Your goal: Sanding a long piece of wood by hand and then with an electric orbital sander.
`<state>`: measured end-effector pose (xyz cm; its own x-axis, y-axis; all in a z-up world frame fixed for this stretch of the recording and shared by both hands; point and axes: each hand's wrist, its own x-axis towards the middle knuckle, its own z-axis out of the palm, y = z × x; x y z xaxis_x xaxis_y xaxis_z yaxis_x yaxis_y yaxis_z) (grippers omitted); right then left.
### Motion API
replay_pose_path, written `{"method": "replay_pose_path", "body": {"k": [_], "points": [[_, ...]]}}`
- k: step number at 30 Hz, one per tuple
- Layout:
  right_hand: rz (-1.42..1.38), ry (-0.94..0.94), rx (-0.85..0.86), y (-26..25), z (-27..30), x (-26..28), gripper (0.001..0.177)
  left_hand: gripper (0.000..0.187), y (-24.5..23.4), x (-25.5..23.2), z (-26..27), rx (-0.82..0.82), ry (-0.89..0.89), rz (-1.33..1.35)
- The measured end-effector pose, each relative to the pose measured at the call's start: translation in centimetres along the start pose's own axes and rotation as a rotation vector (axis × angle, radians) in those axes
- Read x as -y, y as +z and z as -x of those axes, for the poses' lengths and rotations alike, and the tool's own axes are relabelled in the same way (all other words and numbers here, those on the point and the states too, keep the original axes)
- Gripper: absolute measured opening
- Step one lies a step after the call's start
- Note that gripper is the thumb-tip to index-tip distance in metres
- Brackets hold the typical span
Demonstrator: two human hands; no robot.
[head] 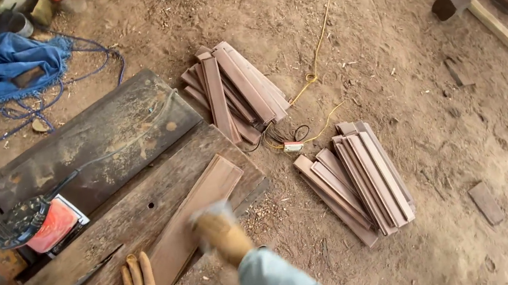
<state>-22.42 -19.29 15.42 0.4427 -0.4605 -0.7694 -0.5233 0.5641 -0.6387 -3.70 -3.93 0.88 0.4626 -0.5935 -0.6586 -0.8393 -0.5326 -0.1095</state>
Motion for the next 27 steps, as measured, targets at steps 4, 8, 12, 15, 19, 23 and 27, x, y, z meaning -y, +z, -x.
{"method": "replay_pose_path", "body": {"k": [4,8,12,15,19,23,27], "points": [[0.795,-0.427,-0.749,-1.3,-11.8,-10.8,0.030,0.141,0.3,0.5,0.1,-0.093,0.083,0.002],[0.894,-0.600,-0.596,9.5,-13.4,-15.4,0.043,0.136,-2.4,0.7,1.7,-0.070,0.107,-0.003],[0.914,-1.093,-0.550,9.9,-16.1,-19.9,0.050,0.132,-0.6,2.3,0.9,-0.081,0.139,-0.047],[0.377,-0.495,-0.182,2.9,-20.1,-20.2,0.048,0.127,-0.9,2.2,1.1,-0.092,0.172,-0.121],[0.296,-0.544,-0.673,-0.6,-19.5,-17.0,0.050,0.110,1.7,2.8,-0.7,-0.100,0.176,-0.222],[0.694,-0.079,-0.251,12.1,-21.0,-19.5,0.033,0.094,4.9,3.6,-3.0,-0.263,0.178,-0.358],[-0.055,-0.183,-0.161,7.1,-18.4,-17.8,0.040,0.093,1.2,2.8,-0.9,-0.172,0.193,-0.286]]}}
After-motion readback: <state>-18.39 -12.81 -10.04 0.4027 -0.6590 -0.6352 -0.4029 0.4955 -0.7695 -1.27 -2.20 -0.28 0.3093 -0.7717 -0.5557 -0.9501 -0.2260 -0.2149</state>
